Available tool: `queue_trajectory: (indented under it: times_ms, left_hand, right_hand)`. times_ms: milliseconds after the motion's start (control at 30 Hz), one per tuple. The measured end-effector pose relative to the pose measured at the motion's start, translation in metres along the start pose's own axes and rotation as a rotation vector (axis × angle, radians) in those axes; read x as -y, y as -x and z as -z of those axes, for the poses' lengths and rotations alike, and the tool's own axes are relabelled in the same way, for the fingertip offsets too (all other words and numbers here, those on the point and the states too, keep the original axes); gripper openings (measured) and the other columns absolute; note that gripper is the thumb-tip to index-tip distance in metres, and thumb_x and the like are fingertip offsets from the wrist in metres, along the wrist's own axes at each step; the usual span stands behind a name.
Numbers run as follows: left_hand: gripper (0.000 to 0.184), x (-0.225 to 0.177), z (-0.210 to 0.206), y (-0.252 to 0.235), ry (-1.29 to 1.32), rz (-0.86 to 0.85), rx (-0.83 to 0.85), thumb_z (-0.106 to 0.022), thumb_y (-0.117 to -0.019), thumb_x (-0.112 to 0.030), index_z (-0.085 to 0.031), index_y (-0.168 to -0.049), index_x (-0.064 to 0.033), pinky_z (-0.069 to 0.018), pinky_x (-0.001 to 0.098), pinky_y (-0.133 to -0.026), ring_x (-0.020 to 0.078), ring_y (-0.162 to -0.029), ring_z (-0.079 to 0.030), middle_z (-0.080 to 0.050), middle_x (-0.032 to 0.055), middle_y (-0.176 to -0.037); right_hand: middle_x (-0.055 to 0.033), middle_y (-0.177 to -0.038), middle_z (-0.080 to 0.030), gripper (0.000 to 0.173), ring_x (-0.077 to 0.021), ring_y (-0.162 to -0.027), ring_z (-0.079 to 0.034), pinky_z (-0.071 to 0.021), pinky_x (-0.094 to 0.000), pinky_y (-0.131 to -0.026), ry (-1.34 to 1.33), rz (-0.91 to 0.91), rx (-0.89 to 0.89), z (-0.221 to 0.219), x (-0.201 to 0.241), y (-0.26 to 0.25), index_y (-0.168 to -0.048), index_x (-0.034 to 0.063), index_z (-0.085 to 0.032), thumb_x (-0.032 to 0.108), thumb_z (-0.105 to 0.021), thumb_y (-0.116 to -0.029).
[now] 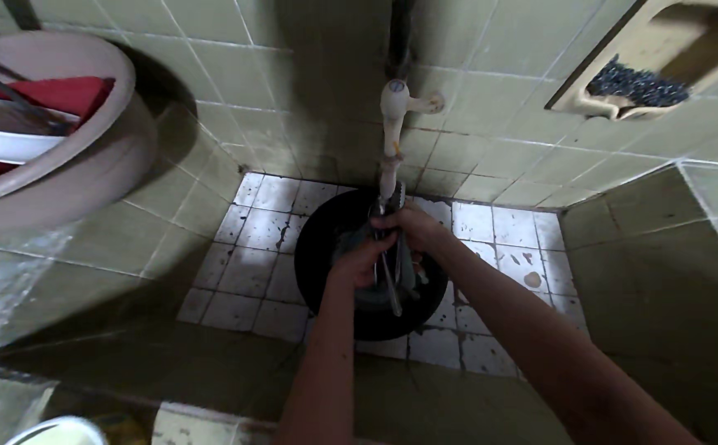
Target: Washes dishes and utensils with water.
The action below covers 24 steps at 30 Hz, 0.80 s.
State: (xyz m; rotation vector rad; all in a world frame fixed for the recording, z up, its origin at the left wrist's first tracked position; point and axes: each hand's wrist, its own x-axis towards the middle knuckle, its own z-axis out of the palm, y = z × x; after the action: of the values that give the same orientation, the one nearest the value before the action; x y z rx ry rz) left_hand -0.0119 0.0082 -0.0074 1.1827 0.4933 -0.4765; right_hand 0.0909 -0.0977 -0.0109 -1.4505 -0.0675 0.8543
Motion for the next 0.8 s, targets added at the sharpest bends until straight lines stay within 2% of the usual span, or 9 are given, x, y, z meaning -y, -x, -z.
queue_trajectory:
  times_ms: [133, 233, 333, 400, 500, 533, 600, 733, 800]
  left_hand:
    - [0.04, 0.003, 0.002, -0.008, 0.039, -0.021, -0.01, -0.045, -0.1092, -0.035, -0.046, -0.142, -0.0122, -0.0555, 0.0349, -0.086, 0.0154, -0.1, -0.064, -0.065, 0.0072, -0.115]
    - [0.041, 0.005, 0.007, -0.011, 0.127, -0.046, 0.073, -0.037, -0.11, -0.042, -0.054, -0.129, -0.0104, -0.0596, 0.0321, -0.078, 0.0155, -0.089, -0.069, -0.069, 0.0058, -0.1]
    - [0.023, 0.003, 0.002, -0.009, 0.278, -0.129, -0.035, -0.048, -0.1084, -0.022, -0.057, -0.124, -0.0076, -0.0598, 0.0298, -0.076, 0.0141, -0.085, -0.07, -0.07, 0.0057, -0.095]
    - [0.023, 0.004, 0.001, -0.013, 0.373, -0.164, -0.118, -0.051, -0.1069, -0.019, -0.054, -0.128, -0.0091, -0.0591, 0.031, -0.078, 0.0136, -0.089, -0.068, -0.068, 0.0058, -0.102]
    - [0.023, 0.008, -0.004, -0.019, 0.399, -0.192, -0.252, -0.053, -0.1009, -0.003, -0.053, -0.124, -0.0048, -0.0569, 0.031, -0.071, 0.0141, -0.081, -0.065, -0.065, 0.0077, -0.097]
    - [0.023, 0.007, -0.007, -0.018, 0.404, -0.189, -0.289, -0.053, -0.0997, 0.0, -0.052, -0.122, -0.0034, -0.0561, 0.0307, -0.07, 0.014, -0.079, -0.064, -0.063, 0.008, -0.094]
    - [0.018, 0.003, -0.016, -0.016, 0.445, -0.175, -0.306, -0.05, -0.1018, -0.002, -0.052, -0.12, -0.0047, -0.0551, 0.0289, -0.068, 0.0122, -0.076, -0.062, -0.061, 0.0065, -0.091]
    - [0.027, 0.005, -0.02, -0.02, 0.45, -0.182, -0.253, -0.05, -0.1074, -0.02, -0.053, -0.13, -0.0054, -0.0568, 0.0295, -0.072, 0.0124, -0.082, -0.066, -0.067, 0.0077, -0.099]
    - [0.028, 0.008, -0.02, -0.021, 0.43, -0.22, -0.275, -0.052, -0.1071, -0.021, -0.052, -0.13, -0.005, -0.0575, 0.0302, -0.073, 0.013, -0.083, -0.066, -0.067, 0.0075, -0.099]
  right_hand:
    - [-0.0048, -0.093, -0.066, 0.024, -0.0107, -0.081, -0.064, -0.0558, -0.0297, -0.075, -0.029, -0.009, -0.126, -0.01, 0.001, 0.0, -0.119, 0.004, -0.061, 0.022, -0.062, -0.1021]
    - [-0.0071, -0.101, -0.067, 0.035, -0.0129, -0.086, -0.066, -0.0574, -0.0322, -0.077, 0.169, -0.002, -0.014, -0.011, -0.001, -0.001, -0.132, 0.0081, -0.054, 0.033, -0.054, -0.1065]
    - [-0.0205, -0.134, -0.06, 0.084, -0.0263, -0.107, -0.065, -0.0556, -0.0463, -0.089, 0.347, 0.011, -0.055, -0.002, 0.004, 0.006, -0.162, 0.0137, -0.016, 0.042, -0.065, -0.1002]
    - [-0.0152, -0.119, -0.064, 0.074, -0.0166, -0.088, -0.064, -0.0549, -0.0349, -0.074, 0.306, 0.135, -0.144, -0.004, -0.007, 0.013, -0.156, 0.0103, -0.03, 0.043, -0.065, -0.0998]
    - [-0.0202, -0.131, -0.062, 0.049, -0.0266, -0.116, -0.063, -0.0508, -0.0461, -0.1, 0.487, 0.27, -0.092, -0.011, -0.02, 0.029, -0.147, 0.0015, -0.049, 0.033, -0.048, -0.109]
    - [-0.0245, -0.146, -0.052, 0.052, -0.035, -0.13, -0.056, -0.0444, -0.0525, -0.109, 0.61, 0.285, -0.093, -0.013, -0.022, 0.033, -0.153, 0.0007, -0.042, 0.031, -0.044, -0.1106]
    - [-0.0265, -0.158, -0.037, 0.057, -0.043, -0.133, -0.054, -0.0471, -0.0601, -0.104, 0.859, 0.321, -0.153, -0.018, -0.024, 0.037, -0.159, 0.0022, -0.031, 0.033, -0.037, -0.1121]
    - [-0.0307, -0.156, -0.036, 0.072, -0.0429, -0.135, -0.05, -0.0443, -0.0564, -0.108, 0.668, 0.174, -0.144, -0.019, -0.029, 0.058, -0.164, 0.0034, -0.014, 0.036, -0.049, -0.1088]
    - [-0.0231, -0.156, -0.04, 0.09, -0.0302, -0.135, -0.052, -0.0478, -0.0459, -0.108, 0.484, 0.164, -0.012, -0.005, -0.031, 0.064, -0.164, 0.006, -0.004, 0.027, -0.065, -0.1009]
